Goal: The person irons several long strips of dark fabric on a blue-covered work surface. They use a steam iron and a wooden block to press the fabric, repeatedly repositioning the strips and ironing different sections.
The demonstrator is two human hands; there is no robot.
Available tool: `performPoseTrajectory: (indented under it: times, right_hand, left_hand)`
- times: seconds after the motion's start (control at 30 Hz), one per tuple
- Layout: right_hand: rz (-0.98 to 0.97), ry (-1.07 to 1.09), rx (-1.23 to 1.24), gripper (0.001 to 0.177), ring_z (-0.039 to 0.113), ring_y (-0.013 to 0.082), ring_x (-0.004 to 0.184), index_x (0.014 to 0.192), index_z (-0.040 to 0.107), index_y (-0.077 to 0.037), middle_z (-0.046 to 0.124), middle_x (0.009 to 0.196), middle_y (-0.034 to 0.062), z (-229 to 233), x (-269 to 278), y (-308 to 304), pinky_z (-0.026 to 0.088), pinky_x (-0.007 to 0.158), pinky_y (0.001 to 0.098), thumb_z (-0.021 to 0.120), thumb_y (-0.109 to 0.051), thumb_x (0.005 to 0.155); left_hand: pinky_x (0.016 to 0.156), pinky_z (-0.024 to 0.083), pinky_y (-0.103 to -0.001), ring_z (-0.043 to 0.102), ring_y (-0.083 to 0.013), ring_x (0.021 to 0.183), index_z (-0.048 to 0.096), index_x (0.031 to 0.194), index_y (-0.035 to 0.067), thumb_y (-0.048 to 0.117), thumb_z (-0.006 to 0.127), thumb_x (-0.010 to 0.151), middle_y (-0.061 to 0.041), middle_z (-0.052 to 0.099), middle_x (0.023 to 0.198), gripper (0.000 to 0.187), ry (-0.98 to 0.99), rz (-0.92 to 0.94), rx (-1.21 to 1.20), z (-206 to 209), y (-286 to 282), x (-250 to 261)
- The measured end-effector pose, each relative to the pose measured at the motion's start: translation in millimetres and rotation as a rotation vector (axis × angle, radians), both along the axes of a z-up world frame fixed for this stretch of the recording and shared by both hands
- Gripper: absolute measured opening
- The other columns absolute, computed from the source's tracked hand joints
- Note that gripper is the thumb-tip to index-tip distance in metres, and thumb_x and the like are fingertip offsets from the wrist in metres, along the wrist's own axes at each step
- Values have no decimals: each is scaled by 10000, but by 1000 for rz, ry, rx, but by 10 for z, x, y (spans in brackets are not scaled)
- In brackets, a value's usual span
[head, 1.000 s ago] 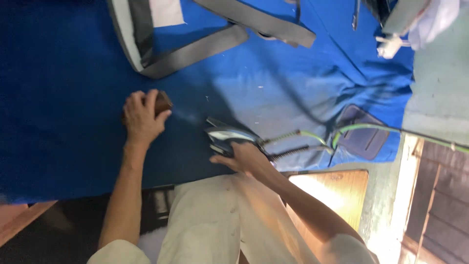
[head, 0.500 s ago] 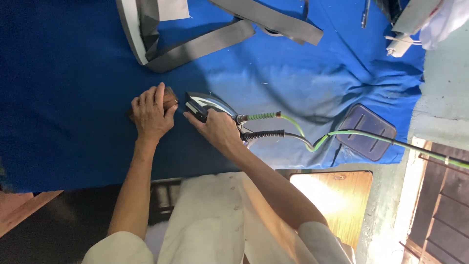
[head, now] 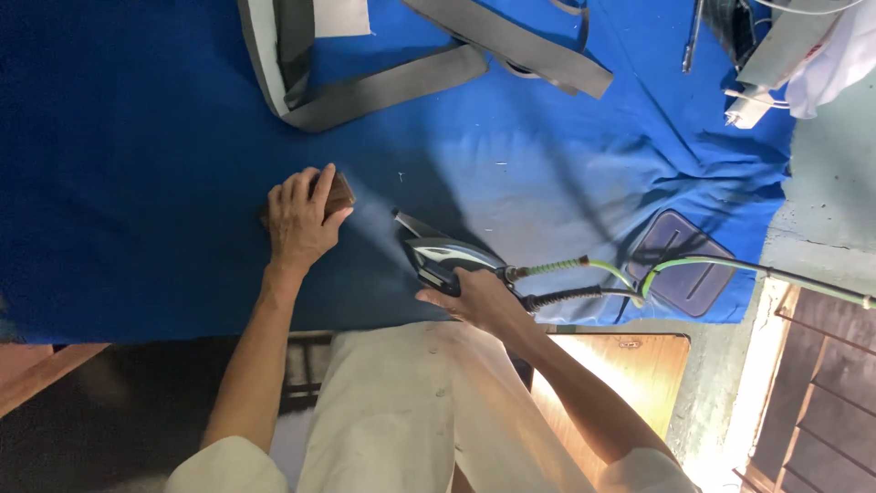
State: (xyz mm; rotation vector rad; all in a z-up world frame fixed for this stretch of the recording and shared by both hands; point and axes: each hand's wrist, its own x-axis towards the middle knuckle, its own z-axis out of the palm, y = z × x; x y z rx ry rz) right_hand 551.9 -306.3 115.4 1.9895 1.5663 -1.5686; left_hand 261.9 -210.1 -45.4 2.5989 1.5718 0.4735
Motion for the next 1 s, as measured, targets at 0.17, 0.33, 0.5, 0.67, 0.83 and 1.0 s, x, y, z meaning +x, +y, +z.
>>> performPoseTrajectory:
  times: [0.17,0.33,0.5,0.67,0.83,1.0]
  right_hand:
    - [-105,105,218,759,724,277,599,738,620,-85,668,591,148,-399,-327,281,545,536,343,543,-834,827]
    - [-186,53,331,725,674,226,476,670,551,-110,608,503,93,-411,-662,718,509,444,308,497,-802,880]
    - [339,-210,488,489,690,343,523,858,688,-131,613,577,151,-518,-683,667,548,438,408,580,-598,955]
    - [-155,59,235,680,728,333,590,661,654,-59,661,567,176,-332,-388,306,541,505,410,604,-699,886]
    - [4,-18,-9,564,757,330,782,853,667,-69,724,752,169,-204,23,-29,588,636,422,652,-633,875]
    - [108,-72,-151,577,768,344,902,907,695,-58,767,872,174,-229,334,-267,620,732,432,667,-631,847]
  left_hand:
    - [945,463,-485,600,-284,1118,553,1493,147,505,744,911,-101,589,1217,710,-35,-4,-6,60,20,32]
    - [902,481,-461,623,-273,1102,508,1535,134,574,580,990,-113,593,1237,704,-39,37,60,56,68,14]
    - [896,476,-484,606,-314,1115,488,1534,82,520,647,1009,-145,579,1246,702,-28,186,78,-38,74,-50]
    - [978,424,-489,600,-324,1129,528,1515,148,605,509,972,-124,607,1204,710,-31,-84,-43,-36,-25,169]
    - [1071,366,-494,571,-281,1195,507,1529,235,438,699,853,-70,614,1256,731,-36,-385,-180,73,-256,706]
    - [1116,345,-454,548,-246,1187,481,1542,264,436,607,945,-46,578,1237,634,-66,-506,-229,-54,-275,811]
